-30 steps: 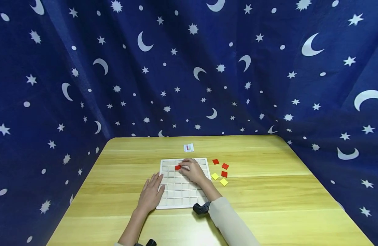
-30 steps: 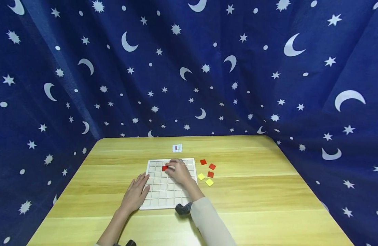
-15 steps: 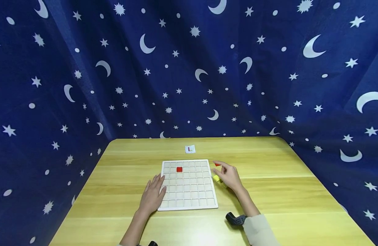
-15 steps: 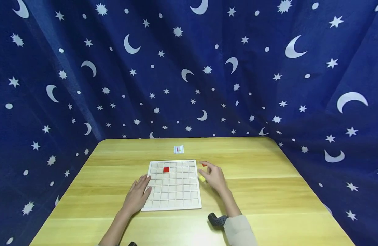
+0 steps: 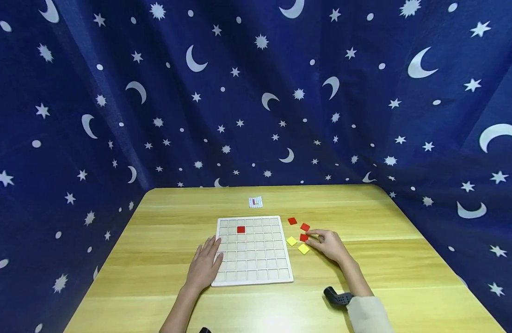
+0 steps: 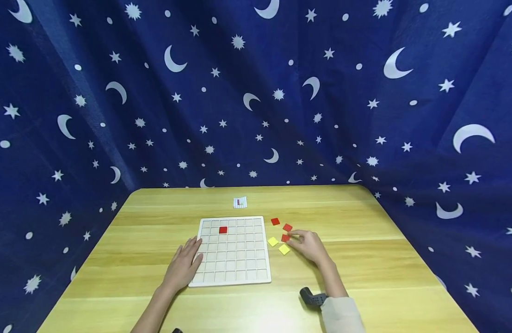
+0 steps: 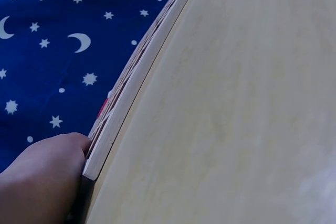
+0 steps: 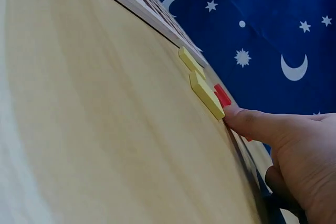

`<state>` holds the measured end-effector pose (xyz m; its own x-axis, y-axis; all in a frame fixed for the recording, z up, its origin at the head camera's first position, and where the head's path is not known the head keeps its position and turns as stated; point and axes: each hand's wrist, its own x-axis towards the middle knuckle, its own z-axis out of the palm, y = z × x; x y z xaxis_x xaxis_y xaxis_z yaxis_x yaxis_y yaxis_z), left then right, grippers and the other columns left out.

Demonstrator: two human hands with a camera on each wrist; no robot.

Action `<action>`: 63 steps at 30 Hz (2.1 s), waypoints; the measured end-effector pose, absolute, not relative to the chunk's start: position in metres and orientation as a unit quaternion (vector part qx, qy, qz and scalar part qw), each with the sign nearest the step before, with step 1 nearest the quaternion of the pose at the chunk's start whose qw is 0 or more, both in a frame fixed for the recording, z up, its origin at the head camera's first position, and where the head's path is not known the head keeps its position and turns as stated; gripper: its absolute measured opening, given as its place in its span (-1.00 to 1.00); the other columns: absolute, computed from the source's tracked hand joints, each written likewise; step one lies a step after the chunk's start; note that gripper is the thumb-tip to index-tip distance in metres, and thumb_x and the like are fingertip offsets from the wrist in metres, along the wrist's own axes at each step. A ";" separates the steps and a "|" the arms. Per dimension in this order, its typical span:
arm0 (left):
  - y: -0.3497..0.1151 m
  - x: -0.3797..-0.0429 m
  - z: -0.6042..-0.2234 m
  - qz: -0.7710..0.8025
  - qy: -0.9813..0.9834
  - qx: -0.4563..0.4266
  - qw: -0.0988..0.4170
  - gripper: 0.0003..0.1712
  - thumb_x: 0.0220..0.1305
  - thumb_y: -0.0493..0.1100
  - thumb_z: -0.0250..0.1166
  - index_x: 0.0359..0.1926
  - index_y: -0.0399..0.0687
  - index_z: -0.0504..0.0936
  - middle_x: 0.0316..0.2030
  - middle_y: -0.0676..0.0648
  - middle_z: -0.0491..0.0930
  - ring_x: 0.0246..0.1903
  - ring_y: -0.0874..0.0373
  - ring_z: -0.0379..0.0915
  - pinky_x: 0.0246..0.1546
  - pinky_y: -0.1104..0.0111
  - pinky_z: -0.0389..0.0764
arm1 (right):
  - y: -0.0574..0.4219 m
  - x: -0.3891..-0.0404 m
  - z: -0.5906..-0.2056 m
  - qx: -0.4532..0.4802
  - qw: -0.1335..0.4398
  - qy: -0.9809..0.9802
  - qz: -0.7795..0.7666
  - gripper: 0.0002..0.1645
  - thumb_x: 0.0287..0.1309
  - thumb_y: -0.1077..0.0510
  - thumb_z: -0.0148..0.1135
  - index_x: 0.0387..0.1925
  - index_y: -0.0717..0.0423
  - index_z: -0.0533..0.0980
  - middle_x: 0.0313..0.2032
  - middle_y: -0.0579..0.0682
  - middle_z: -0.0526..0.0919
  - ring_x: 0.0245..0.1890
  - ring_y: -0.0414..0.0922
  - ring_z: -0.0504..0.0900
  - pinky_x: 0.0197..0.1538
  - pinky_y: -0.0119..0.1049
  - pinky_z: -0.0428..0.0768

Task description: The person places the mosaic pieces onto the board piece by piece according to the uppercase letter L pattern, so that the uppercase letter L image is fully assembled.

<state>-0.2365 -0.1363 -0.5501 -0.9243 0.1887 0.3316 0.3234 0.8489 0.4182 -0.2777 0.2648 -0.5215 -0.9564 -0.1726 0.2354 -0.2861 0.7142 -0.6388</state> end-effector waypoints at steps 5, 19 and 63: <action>-0.135 -0.240 -0.551 -0.236 -0.953 -0.132 0.137 -0.43 0.38 0.02 -0.03 0.32 -0.13 0.27 0.33 -0.16 0.16 0.34 -0.07 -0.04 0.33 0.05 -0.11 | 0.264 -0.277 -0.517 0.123 0.105 -0.921 0.355 -0.65 0.02 0.05 0.36 -0.15 0.12 0.62 -0.80 -0.19 0.14 -0.76 -0.30 0.02 -0.66 -0.42 0.08; -0.137 -0.244 -0.545 -0.259 -0.947 -0.139 0.126 -0.46 0.40 -0.05 -0.05 0.32 -0.16 0.26 0.32 -0.15 0.18 0.33 -0.06 -0.01 0.32 0.03 -0.13 | 0.174 -0.287 -0.500 0.242 0.177 -0.875 0.380 -0.68 0.02 0.06 0.36 -0.15 0.07 0.62 -0.78 -0.30 0.04 -0.75 -0.40 -0.05 -0.69 -0.49 0.02; -0.141 -0.237 -0.547 -0.271 -0.944 -0.141 0.123 -0.47 0.39 -0.09 -0.03 0.31 -0.17 0.27 0.31 -0.14 0.21 0.32 -0.05 0.01 0.33 0.04 -0.12 | 0.138 -0.313 -0.510 0.219 0.142 -0.890 0.375 -0.68 0.07 0.13 0.31 -0.11 0.13 0.62 -0.85 -0.26 0.05 -0.81 -0.35 -0.08 -0.74 -0.47 0.01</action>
